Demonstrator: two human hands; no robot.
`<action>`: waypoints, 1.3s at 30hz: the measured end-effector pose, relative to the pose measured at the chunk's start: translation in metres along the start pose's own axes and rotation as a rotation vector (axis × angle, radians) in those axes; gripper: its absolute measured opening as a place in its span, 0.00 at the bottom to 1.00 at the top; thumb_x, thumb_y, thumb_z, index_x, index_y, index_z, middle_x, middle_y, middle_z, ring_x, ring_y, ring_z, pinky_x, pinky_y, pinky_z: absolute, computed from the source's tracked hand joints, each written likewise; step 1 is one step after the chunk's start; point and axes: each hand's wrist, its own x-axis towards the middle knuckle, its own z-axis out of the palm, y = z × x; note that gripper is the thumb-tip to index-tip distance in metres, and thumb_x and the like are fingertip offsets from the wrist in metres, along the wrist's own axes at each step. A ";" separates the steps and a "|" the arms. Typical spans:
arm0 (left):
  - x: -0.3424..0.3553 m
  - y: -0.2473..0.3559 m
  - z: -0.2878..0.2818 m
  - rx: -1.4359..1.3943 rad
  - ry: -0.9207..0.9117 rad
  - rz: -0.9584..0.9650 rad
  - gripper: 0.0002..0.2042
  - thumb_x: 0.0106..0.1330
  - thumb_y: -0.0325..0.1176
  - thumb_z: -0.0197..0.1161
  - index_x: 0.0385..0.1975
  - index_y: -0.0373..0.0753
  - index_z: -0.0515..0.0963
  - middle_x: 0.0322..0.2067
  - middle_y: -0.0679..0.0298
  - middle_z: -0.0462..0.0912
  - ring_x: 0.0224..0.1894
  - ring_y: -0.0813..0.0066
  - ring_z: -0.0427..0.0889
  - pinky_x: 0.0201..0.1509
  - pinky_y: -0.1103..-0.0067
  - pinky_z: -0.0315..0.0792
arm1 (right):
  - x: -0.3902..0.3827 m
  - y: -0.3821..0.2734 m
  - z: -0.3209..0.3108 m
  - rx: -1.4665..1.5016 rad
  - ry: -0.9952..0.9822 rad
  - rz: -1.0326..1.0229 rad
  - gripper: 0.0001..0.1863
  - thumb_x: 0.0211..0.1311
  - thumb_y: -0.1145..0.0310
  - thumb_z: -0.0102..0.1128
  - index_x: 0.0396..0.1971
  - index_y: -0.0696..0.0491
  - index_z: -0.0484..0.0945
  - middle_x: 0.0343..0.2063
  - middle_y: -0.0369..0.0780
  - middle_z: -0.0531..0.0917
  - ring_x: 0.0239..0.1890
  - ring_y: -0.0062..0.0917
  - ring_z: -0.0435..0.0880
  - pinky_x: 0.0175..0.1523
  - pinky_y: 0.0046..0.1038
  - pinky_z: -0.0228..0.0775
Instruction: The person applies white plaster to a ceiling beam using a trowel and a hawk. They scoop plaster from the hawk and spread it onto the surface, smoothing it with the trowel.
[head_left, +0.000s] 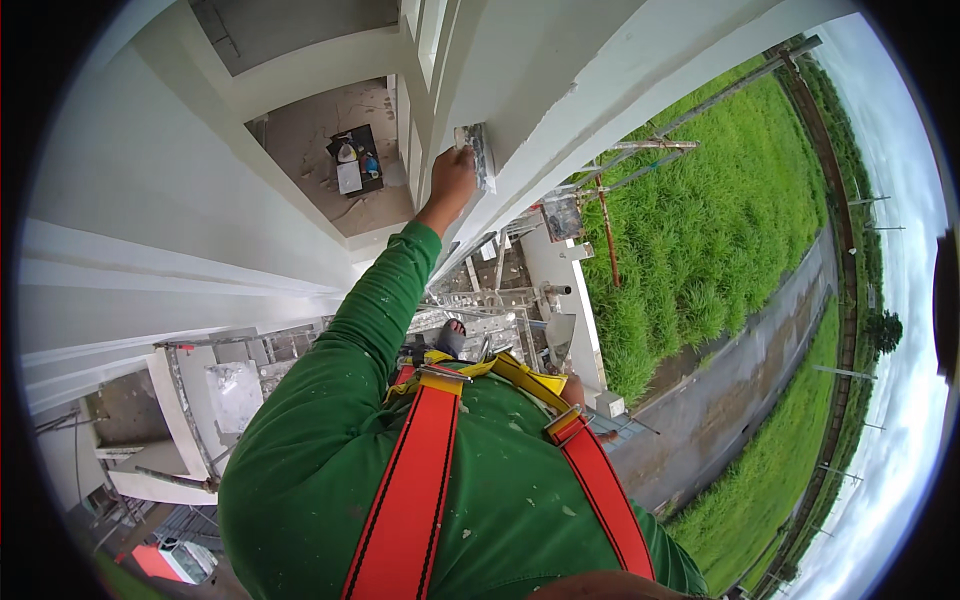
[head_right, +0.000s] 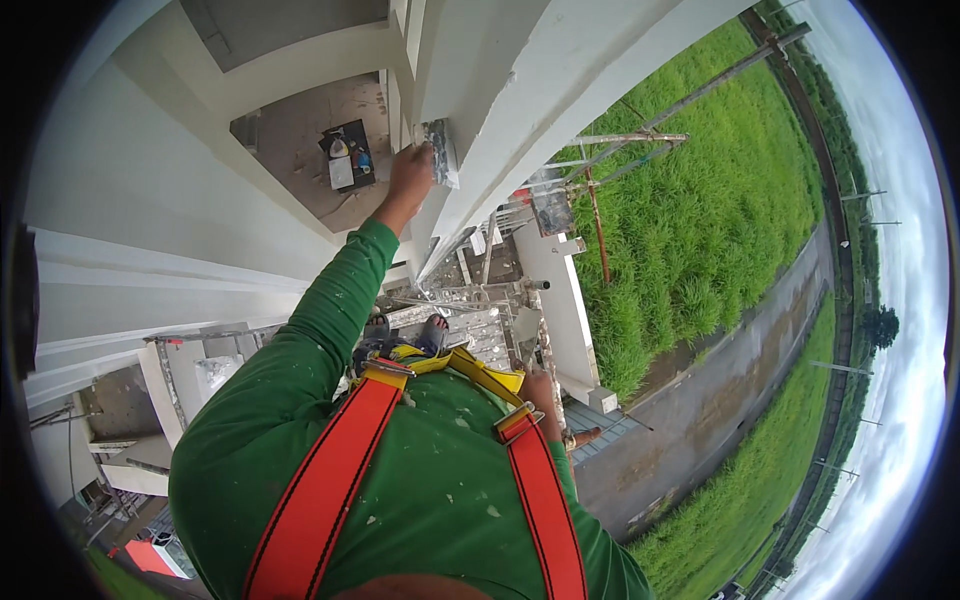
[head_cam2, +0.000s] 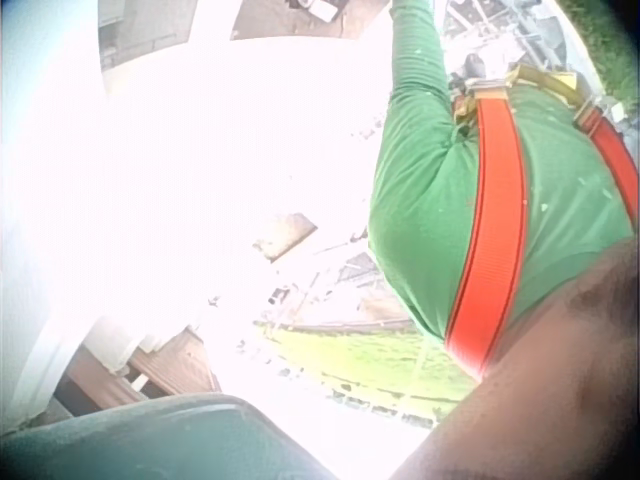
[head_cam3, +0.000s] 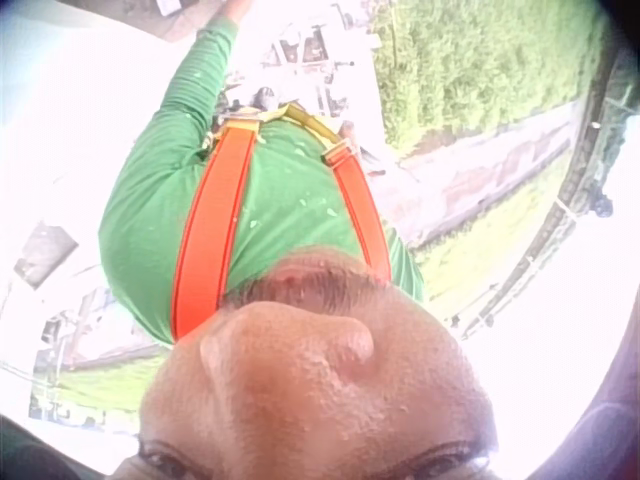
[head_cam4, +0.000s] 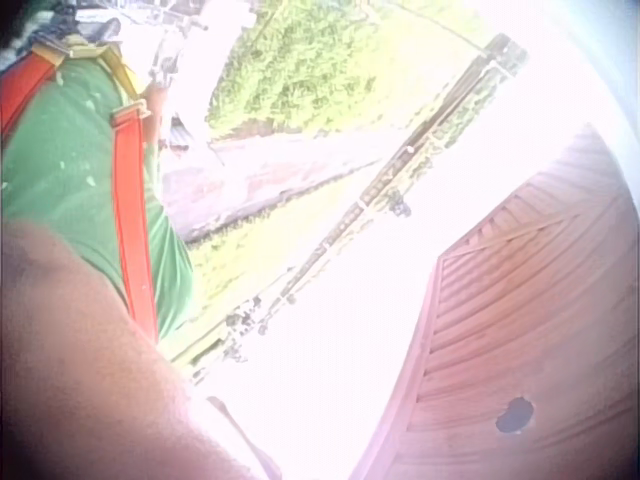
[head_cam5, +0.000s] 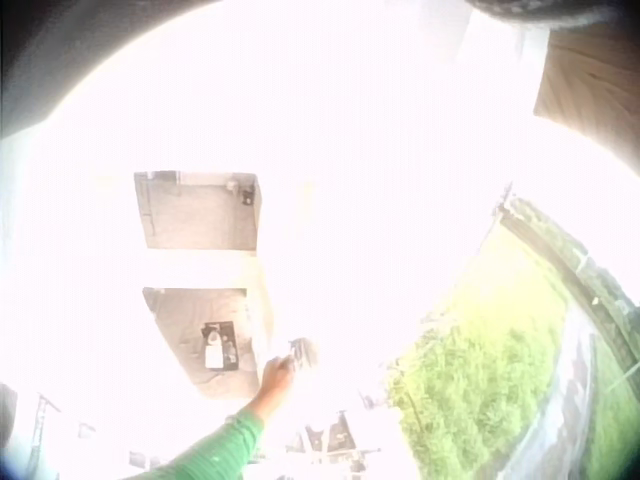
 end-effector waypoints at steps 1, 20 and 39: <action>-0.003 0.037 -0.001 -0.001 -0.008 0.028 0.19 0.71 0.38 0.52 0.24 0.28 0.75 0.21 0.43 0.77 0.24 0.46 0.76 0.32 0.61 0.67 | 0.006 -0.004 -0.004 0.048 0.077 -0.014 0.12 0.58 0.62 0.64 0.34 0.55 0.83 0.21 0.48 0.81 0.24 0.38 0.82 0.30 0.39 0.72; -0.035 0.353 -0.044 0.239 0.297 1.091 0.16 0.71 0.34 0.54 0.22 0.30 0.72 0.15 0.46 0.71 0.19 0.45 0.71 0.23 0.64 0.63 | 0.100 -0.069 -0.100 0.879 0.161 0.430 0.16 0.63 0.58 0.62 0.23 0.54 0.77 0.15 0.31 0.70 0.17 0.15 0.64 0.23 0.24 0.56; -0.037 0.285 -0.009 0.255 0.405 1.140 0.12 0.65 0.29 0.59 0.21 0.32 0.71 0.11 0.53 0.67 0.11 0.55 0.64 0.17 0.68 0.59 | 0.061 -0.123 -0.136 1.374 0.172 0.811 0.15 0.67 0.57 0.57 0.21 0.46 0.70 0.10 0.27 0.63 0.09 0.15 0.58 0.15 0.22 0.46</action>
